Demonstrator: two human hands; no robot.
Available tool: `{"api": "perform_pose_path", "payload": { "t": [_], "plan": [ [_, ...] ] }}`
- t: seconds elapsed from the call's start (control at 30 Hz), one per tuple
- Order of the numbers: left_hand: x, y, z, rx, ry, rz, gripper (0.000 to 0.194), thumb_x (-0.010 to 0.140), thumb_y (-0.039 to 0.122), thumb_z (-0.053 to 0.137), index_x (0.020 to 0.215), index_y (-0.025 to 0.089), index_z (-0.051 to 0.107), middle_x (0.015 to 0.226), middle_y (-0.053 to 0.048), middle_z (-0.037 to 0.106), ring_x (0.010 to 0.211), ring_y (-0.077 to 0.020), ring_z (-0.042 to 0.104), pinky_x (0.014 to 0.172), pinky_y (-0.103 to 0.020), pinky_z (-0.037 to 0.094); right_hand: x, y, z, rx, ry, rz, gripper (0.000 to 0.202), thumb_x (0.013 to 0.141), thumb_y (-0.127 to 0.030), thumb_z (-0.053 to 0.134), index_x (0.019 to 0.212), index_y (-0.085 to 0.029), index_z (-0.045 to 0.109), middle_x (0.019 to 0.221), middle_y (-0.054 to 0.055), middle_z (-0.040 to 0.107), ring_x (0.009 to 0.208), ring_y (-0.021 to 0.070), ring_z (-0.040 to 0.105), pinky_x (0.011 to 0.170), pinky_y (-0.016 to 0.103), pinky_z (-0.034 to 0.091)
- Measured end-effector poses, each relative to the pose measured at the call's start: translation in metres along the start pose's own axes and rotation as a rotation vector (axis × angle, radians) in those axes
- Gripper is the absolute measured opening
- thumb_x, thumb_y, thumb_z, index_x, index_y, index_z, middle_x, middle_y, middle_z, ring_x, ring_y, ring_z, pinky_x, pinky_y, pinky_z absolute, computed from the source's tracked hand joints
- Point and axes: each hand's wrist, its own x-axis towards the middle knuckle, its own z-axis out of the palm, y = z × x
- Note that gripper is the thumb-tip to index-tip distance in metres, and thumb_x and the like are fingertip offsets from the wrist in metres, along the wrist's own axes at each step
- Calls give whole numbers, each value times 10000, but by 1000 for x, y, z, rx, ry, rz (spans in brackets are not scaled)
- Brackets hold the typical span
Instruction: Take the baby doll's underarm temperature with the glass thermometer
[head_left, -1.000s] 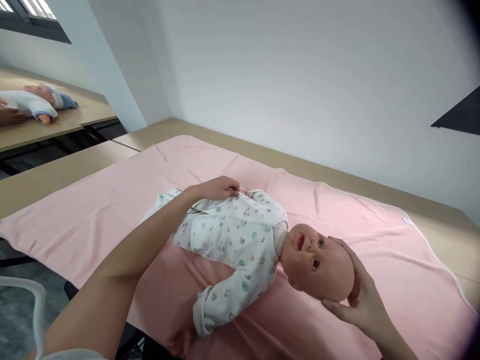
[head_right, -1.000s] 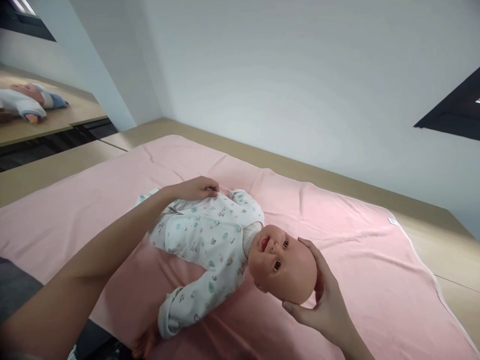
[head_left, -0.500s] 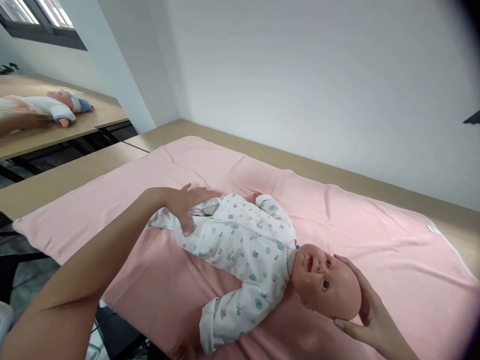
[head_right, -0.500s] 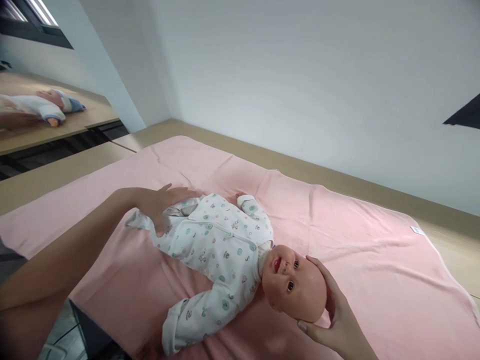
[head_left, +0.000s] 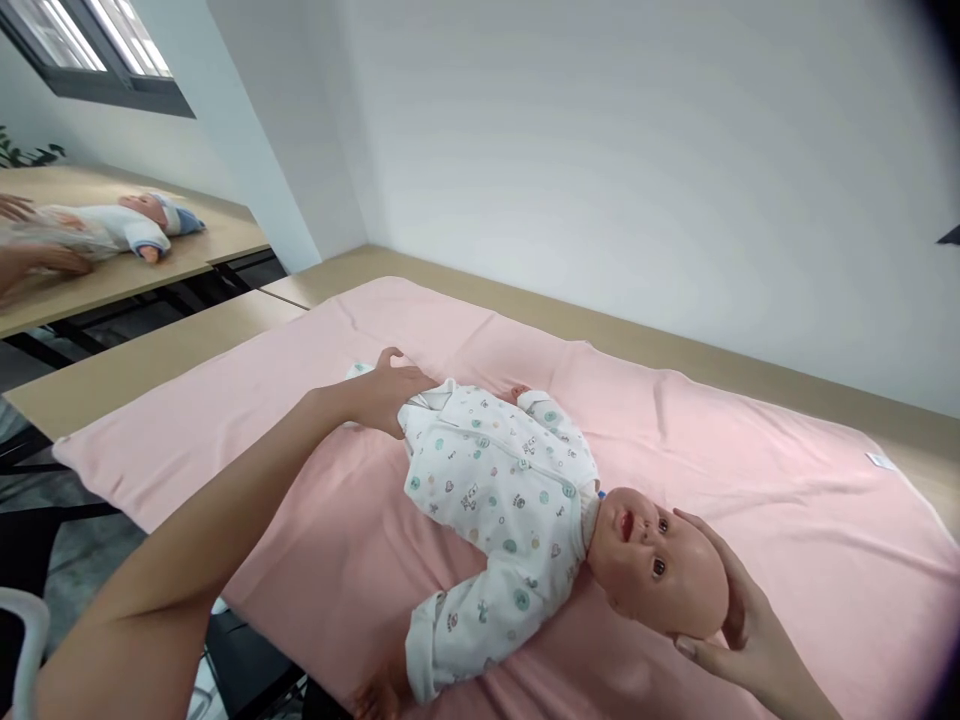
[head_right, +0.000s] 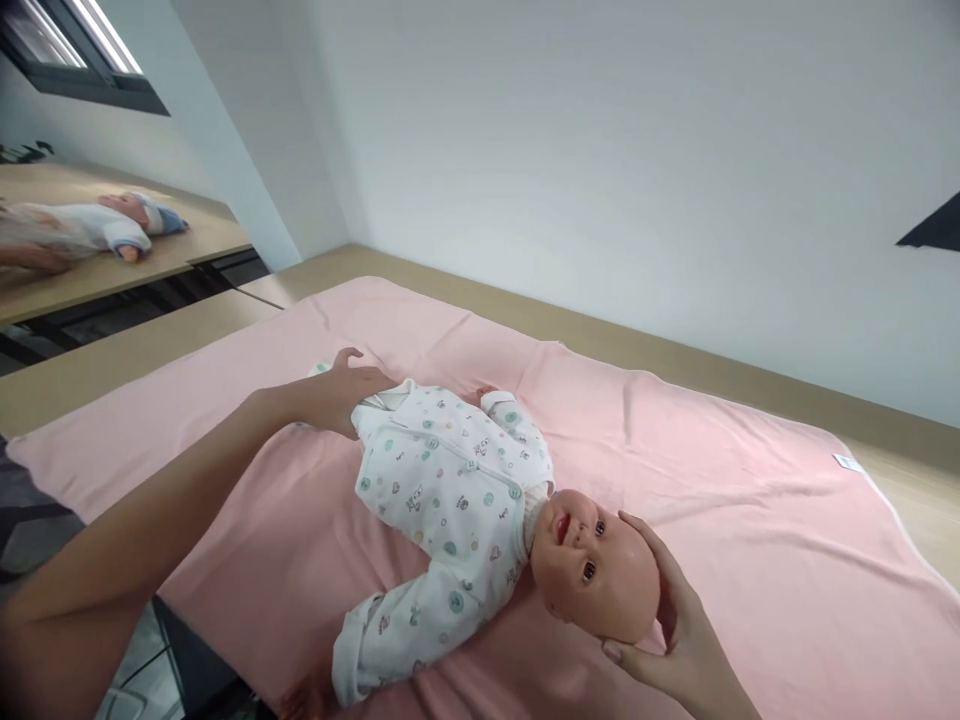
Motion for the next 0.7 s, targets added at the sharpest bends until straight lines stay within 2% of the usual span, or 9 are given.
{"api": "perform_pose_path", "payload": {
  "t": [0.13, 0.23, 0.3, 0.43, 0.5, 0.57, 0.6, 0.63, 0.7],
  "plan": [
    [2, 0, -15, 70, 81, -8, 454, 875, 244, 610, 1325, 209, 563, 1219, 0, 688, 1132, -168, 543, 1182, -569, 19, 2, 0, -1, -20, -20, -3, 1021, 726, -458, 835, 1565, -319, 270, 1658, 135, 280, 1460, 392, 402, 1058, 417, 540],
    [8, -1, -8, 106, 47, -2, 517, 881, 241, 643, 1383, 229, 523, 1312, -5, 657, 1227, -182, 520, 1191, -594, -39, 2, -2, -3, -64, -31, -7, 1009, 736, -423, 836, 1567, -328, 273, 1648, 118, 306, 1485, 369, 369, 1070, 373, 526],
    [11, -4, 1, 126, -20, -47, 659, 850, 247, 701, 1458, 214, 449, 1388, -55, 618, 1314, -232, 479, 1181, -646, -56, 2, -5, -3, -72, -29, -4, 1008, 740, -413, 836, 1572, -316, 276, 1643, 128, 316, 1480, 374, 378, 1053, 371, 539],
    [0, 0, 14, 331, -121, -283, 1091, 715, 202, 799, 1606, 133, 174, 1621, -265, 298, 1472, -418, 284, 1134, -757, 6, 1, -8, -2, -84, -11, 3, 1013, 734, -416, 844, 1575, -316, 288, 1640, 133, 330, 1471, 383, 393, 1026, 379, 557],
    [-17, 18, 15, 500, -56, -327, 987, 716, 127, 734, 1582, 95, 260, 1615, -305, 271, 1457, -464, 302, 1133, -743, 104, 0, -7, -2, -84, -17, 15, 1036, 725, -417, 851, 1580, -326, 274, 1637, 123, 339, 1467, 373, 403, 1043, 381, 547],
    [-37, 47, 16, 482, -32, -222, 666, 794, 186, 661, 1426, 57, 497, 1386, -276, 564, 1254, -425, 537, 1068, -602, 347, 0, -5, -3, -86, -20, 24, 1050, 721, -418, 852, 1585, -332, 261, 1638, 112, 338, 1471, 364, 401, 1053, 377, 541],
    [-46, 64, 19, 378, -102, -130, 504, 827, 261, 657, 1301, 98, 605, 1162, -204, 690, 1066, -365, 639, 961, -513, 444, 0, -3, -3, -88, -16, 23, 1049, 723, -419, 850, 1586, -335, 261, 1642, 104, 331, 1478, 361, 390, 1053, 370, 542],
    [-53, 81, 24, 256, -202, -27, 396, 832, 327, 670, 1184, 143, 669, 973, -136, 729, 905, -317, 677, 871, -455, 481, -1, -2, -3, -91, -11, 18, 1042, 725, -418, 848, 1585, -339, 264, 1649, 96, 321, 1487, 359, 377, 1050, 361, 545],
    [-62, 110, 38, 78, -304, 156, 339, 780, 405, 727, 1039, 186, 716, 862, -92, 741, 793, -291, 690, 746, -391, 491, -1, 0, -4, -90, -2, 7, 1028, 727, -416, 846, 1581, -346, 277, 1665, 81, 297, 1499, 356, 358, 1048, 343, 546]
  ]
}}
